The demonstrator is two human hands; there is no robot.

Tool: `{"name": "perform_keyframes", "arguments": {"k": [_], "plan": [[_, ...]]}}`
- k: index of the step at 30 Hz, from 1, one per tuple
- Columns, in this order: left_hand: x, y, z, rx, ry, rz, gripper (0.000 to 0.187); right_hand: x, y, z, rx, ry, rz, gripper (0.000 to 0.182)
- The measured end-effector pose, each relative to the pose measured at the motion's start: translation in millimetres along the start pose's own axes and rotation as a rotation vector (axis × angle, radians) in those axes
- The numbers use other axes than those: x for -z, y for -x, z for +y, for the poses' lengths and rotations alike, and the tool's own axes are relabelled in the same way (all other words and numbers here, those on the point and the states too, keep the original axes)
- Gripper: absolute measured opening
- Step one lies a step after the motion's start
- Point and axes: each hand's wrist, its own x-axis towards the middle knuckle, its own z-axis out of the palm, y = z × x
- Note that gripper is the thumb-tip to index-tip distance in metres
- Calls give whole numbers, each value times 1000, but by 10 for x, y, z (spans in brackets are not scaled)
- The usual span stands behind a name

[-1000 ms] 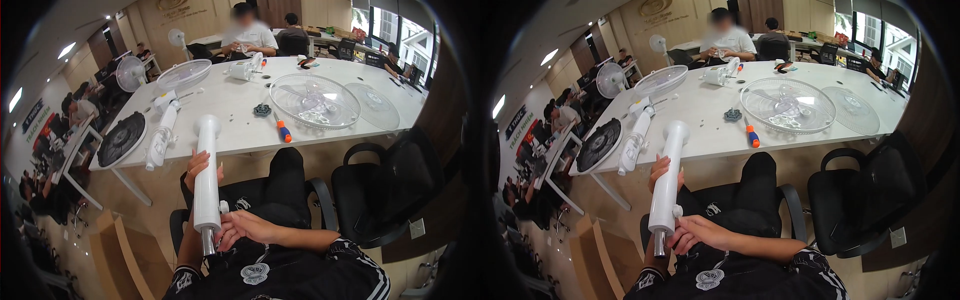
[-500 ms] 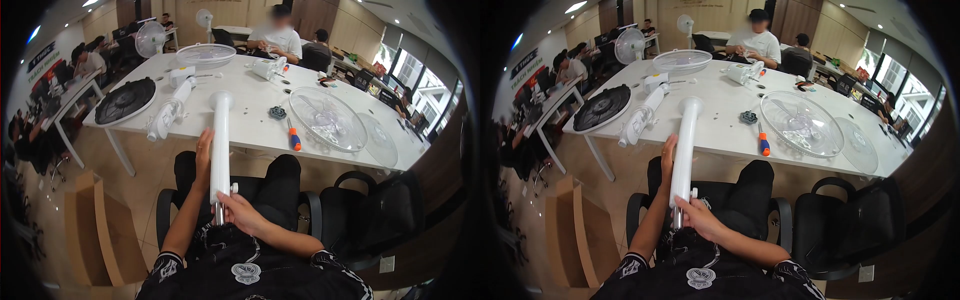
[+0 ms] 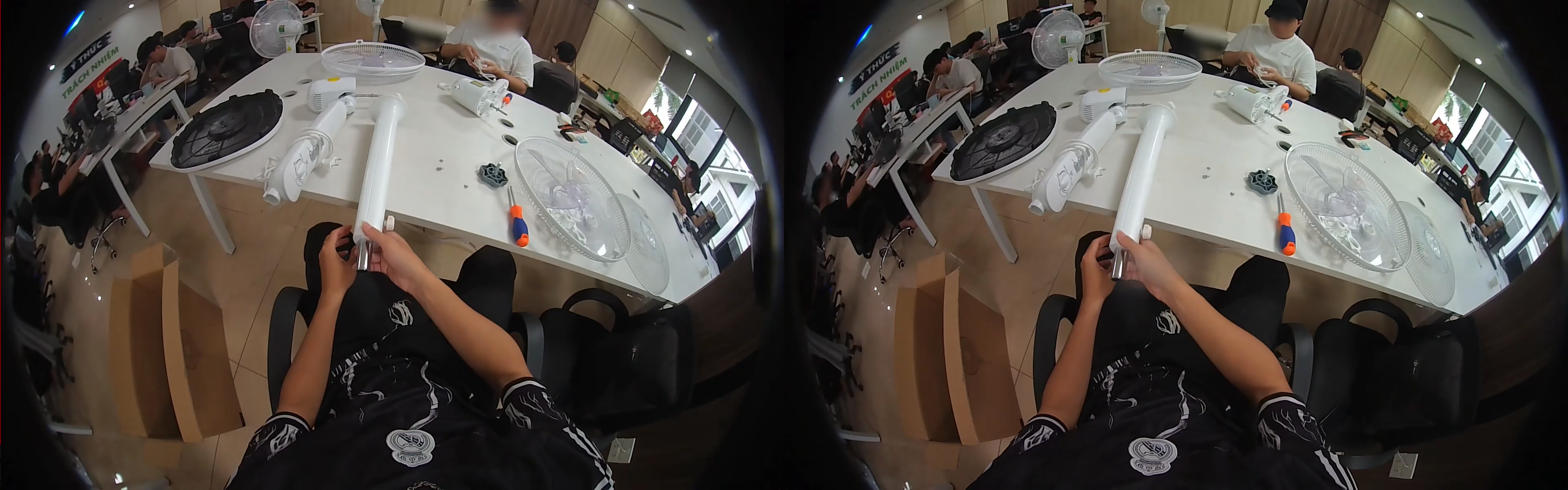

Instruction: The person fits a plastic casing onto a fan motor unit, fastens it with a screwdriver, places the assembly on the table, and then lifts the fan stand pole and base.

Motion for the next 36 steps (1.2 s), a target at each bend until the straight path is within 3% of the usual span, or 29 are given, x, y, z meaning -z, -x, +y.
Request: {"name": "perform_keyframes", "arguments": {"k": [14, 18, 24, 26, 27, 30, 32, 36], "plan": [[-114, 158, -199, 102, -16, -23, 27, 4, -649, -75, -10, -182, 198, 59], [-148, 234, -359, 106, -36, -34, 24, 32, -824, -109, 1, -287, 157, 61], [-163, 280, -415, 46, -129, -29, 25, 47, -717, -52, -18, -265, 106, 77], [-156, 291, -439, 38, -109, -26, 24, 120, -600, 31, -50, -197, 149, 94], [-144, 296, -425, 39, -113, -28, 24, 146, -516, 72, -51, -202, 148, 94], [-62, 195, -282, 100, -3, 28, 20, 250, -222, 129, -47, -162, 170, 101], [115, 18, -105, 27, 72, 208, 18, 388, -77, 190, -56, -64, 165, 99], [628, -592, 1002, -225, -178, 355, 24, 692, 74, 360, -66, 1, 159, 102]]}}
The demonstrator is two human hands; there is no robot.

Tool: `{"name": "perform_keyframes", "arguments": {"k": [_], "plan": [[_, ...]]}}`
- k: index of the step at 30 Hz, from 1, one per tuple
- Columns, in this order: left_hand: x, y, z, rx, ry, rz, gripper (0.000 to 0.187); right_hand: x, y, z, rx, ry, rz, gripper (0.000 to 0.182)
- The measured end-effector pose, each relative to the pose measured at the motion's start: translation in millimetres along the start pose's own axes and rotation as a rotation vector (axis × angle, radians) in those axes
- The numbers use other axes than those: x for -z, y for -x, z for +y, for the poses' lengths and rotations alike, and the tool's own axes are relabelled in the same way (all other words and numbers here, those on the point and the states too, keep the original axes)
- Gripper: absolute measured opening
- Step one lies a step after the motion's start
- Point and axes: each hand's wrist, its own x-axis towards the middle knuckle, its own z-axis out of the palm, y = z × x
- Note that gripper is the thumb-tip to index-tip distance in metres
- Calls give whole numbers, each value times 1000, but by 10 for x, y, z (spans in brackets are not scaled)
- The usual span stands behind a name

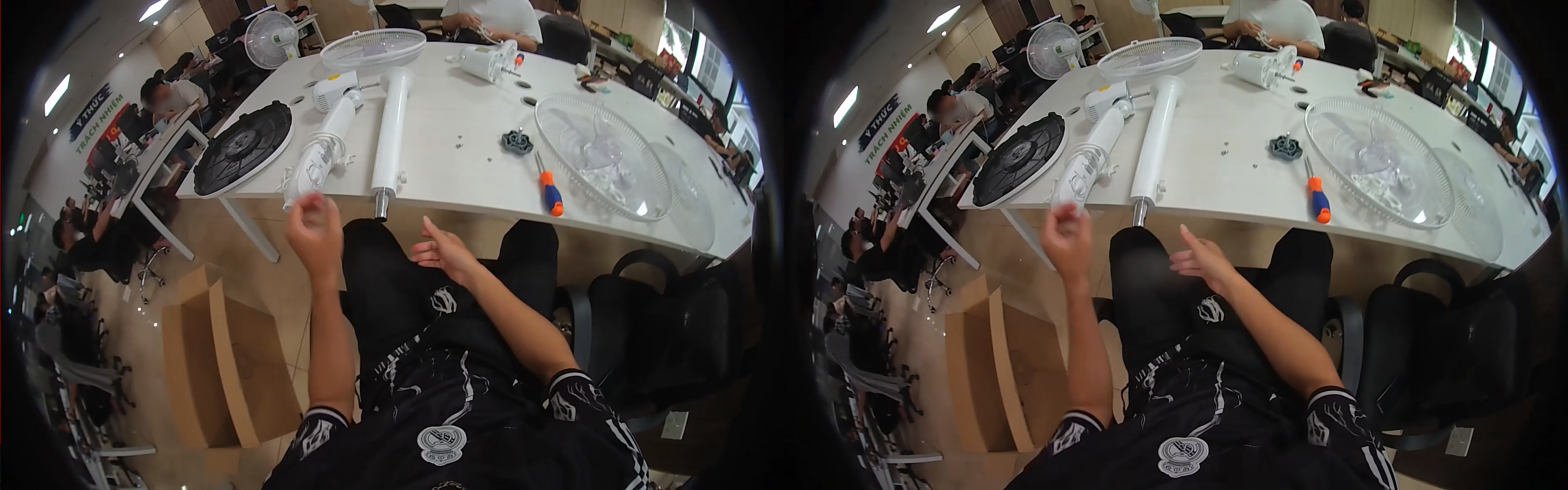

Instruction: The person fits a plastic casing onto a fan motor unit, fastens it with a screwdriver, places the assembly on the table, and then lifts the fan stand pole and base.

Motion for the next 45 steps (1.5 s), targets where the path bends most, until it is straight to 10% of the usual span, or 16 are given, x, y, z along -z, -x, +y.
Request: {"name": "perform_keyframes", "arguments": {"k": [11, 25, 45], "plan": [[-525, -2007, -932, 18, -693, -519, 112, 205, 287, 141, 10, 289, -68, 58], [-2250, -2326, -725, 7, -1081, -697, 74, 756, 244, 370, 20, 178, -30, 52], [-2031, -2649, -764, -52, -1088, -560, 71, 1268, -87, 478, -125, 290, 1, 61]]}}
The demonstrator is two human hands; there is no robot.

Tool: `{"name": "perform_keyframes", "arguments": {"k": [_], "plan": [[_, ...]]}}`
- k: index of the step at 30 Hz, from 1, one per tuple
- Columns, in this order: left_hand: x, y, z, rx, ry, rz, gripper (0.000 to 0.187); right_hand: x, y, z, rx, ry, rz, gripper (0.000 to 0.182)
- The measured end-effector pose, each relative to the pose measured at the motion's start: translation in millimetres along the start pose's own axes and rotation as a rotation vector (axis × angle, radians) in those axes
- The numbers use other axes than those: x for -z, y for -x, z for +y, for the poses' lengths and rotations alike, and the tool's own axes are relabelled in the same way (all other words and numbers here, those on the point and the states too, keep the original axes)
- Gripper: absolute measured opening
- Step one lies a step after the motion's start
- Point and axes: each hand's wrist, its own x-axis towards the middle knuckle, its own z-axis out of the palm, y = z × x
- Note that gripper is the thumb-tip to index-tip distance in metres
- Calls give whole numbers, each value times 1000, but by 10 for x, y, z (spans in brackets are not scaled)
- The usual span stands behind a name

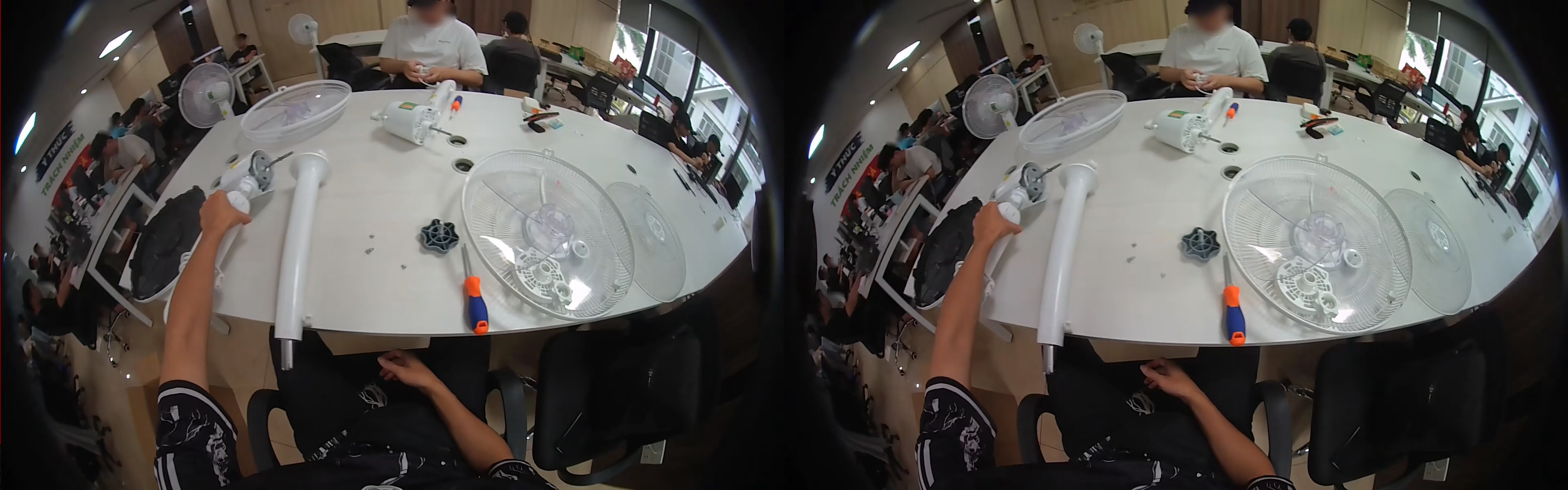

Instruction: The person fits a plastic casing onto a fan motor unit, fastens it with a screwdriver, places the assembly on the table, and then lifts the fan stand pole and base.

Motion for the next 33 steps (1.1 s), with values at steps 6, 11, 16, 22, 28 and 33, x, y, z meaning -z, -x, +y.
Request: {"name": "perform_keyframes", "arguments": {"k": [6, 11, 16, 22, 28, 33], "plan": [[345, 148, -7, 73, 83, -75, 76, -887, 63, -794, 70, -465, -383, 87], [572, 166, -140, 55, 137, 83, 76, -1310, -36, -976, 93, -220, -255, 88], [1155, 291, -364, 18, 228, 126, 65, -1559, -308, -1243, 226, -306, -271, 60], [1621, 864, -869, -112, 415, 105, 53, -1630, -415, -1489, 279, -415, -207, 41], [1938, 1917, -1177, -122, 775, -138, 40, -1598, -528, -1593, 195, -346, -162, 53], [2041, 3057, -1314, -239, 691, 30, 67, -1308, -136, -1469, 214, 1, -129, 82]]}}
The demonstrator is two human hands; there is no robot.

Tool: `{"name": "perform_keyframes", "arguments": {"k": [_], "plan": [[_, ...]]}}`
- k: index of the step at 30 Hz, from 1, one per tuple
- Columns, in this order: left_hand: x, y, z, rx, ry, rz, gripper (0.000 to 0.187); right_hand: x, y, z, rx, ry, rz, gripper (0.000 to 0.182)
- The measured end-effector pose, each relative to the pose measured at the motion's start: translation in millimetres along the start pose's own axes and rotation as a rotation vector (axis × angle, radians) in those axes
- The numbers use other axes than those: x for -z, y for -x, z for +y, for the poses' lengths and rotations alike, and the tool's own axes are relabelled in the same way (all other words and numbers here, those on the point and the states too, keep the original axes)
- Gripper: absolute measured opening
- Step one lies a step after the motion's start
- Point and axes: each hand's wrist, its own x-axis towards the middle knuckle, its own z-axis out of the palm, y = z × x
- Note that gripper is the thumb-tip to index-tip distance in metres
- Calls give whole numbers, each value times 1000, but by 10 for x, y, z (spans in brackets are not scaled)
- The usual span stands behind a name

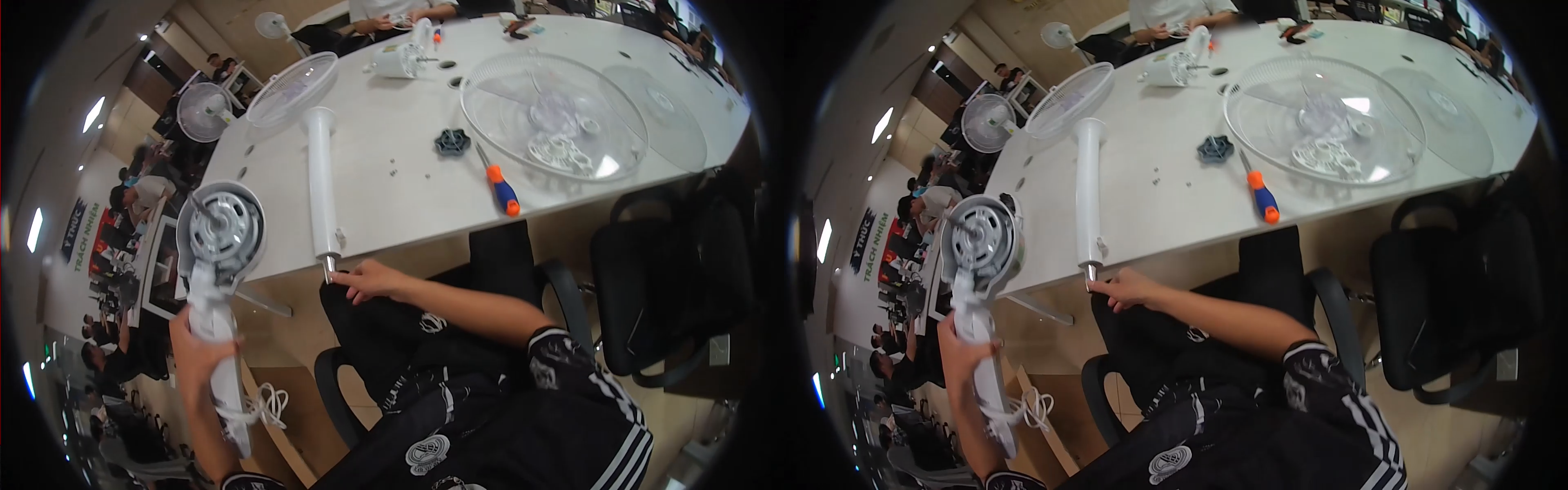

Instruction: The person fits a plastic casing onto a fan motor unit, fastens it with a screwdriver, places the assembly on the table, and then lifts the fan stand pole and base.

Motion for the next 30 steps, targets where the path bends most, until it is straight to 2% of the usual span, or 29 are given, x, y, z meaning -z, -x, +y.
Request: {"name": "perform_keyframes", "arguments": {"k": [1, 2, 3, 4, 5, 6, 7, 8, 9, 10, 12, 13, 15, 18, 22, 24, 26, 30], "plan": [[34, 208, -97, -27, 8, -40, 68, 84, 128, 4, 41, 58, 25, 81], [25, 300, 86, -12, 23, -54, 68, 165, 353, -123, 88, 50, 26, 74], [49, 418, 452, 111, 56, -272, 68, 230, 538, -201, 194, 37, 70, 66], [36, 549, 650, 231, 95, -481, 68, 317, 771, -362, 278, 231, 143, 65], [-46, 773, 555, 74, 153, -377, 66, 426, 1084, -546, 382, 283, 94, 72], [-112, 841, 799, 243, 294, -479, 63, 494, 1434, -744, 432, 319, 28, 81], [-183, 913, 837, 165, 259, -560, 64, 551, 1781, -945, 504, 506, -42, 103], [-255, 984, 848, 87, 220, -635, 66, 567, 2062, -1038, 545, 542, -122, 120], [-345, 1032, 854, 77, 213, -732, 67, 602, 2212, -999, 731, 577, -204, 129], [-456, 1048, 854, 60, 203, -829, 68, 588, 2433, -979, 743, 671, -210, 133], [-726, 1029, 906, -99, 202, -908, 67, 535, 2704, -794, 821, 832, -179, 126], [-880, 1007, 953, -136, 188, -946, 66, 546, 2792, -661, 826, 844, -184, 126], [-1201, 951, 982, -188, 177, -995, 65, 628, 2871, -291, 713, 788, -5, 113], [-1703, 807, 943, -320, 80, -1109, 64, 819, 2860, 188, 750, 719, 161, 103], [-2158, 628, 761, -435, -11, -1118, 61, 1034, 2598, 602, 799, 692, 282, 104], [-2316, 540, 627, -388, 48, -1159, 61, 1105, 2398, 709, 787, 649, 259, 105], [-2463, 429, 407, -397, 77, -1181, 58, 1144, 2180, 792, 695, 591, 242, 107], [-2683, 178, 17, -415, 140, -1232, 57, 1163, 1740, 880, 670, 538, 195, 106]]}}
